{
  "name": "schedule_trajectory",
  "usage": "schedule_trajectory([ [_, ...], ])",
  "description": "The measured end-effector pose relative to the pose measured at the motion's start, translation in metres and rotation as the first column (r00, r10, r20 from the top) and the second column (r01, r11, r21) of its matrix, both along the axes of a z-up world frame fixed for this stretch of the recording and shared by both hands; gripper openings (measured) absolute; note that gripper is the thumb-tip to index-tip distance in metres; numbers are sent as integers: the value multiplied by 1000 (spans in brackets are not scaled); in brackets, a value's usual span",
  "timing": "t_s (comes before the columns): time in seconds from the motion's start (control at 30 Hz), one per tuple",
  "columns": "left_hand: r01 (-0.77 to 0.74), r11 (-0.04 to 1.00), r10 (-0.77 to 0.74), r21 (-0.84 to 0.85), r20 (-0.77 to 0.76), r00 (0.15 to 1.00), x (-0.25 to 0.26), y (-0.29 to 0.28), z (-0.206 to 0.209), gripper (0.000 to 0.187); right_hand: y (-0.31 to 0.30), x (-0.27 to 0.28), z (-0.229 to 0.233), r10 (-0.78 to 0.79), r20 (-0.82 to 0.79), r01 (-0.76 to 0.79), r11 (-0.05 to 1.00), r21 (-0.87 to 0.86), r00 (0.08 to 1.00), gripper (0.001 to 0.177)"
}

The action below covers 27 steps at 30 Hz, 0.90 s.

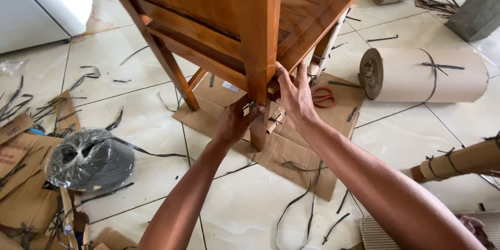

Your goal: Wrapping a wooden chair leg with protective paper and securing it with plastic ties

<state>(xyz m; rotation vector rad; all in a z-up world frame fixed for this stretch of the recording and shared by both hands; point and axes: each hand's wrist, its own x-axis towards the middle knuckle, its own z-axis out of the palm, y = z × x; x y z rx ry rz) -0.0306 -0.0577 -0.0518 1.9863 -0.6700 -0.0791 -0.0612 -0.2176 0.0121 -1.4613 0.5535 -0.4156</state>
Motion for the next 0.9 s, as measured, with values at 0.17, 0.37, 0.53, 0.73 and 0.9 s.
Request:
schedule_trajectory([
  [0.17,-32,999,33,-28,36,999,-22,-6,5,54,-4,-24,6,30,110,-38,996,77,993,75],
  [0.37,-73,996,76,-43,58,995,-50,-11,7,67,-10,-57,18,73,167,-91,990,104,983,57],
  [0.53,-48,998,51,-34,88,995,-70,-5,16,62,-10,-81,17,83,133,-98,989,110,988,50],
  [0.73,20,996,-9,-82,127,992,-75,5,12,53,-12,-101,-1,123,165,-142,984,106,979,49],
  [0.9,121,991,-110,-50,183,977,-69,12,6,48,-5,-113,14,147,106,-153,987,51,983,41],
])
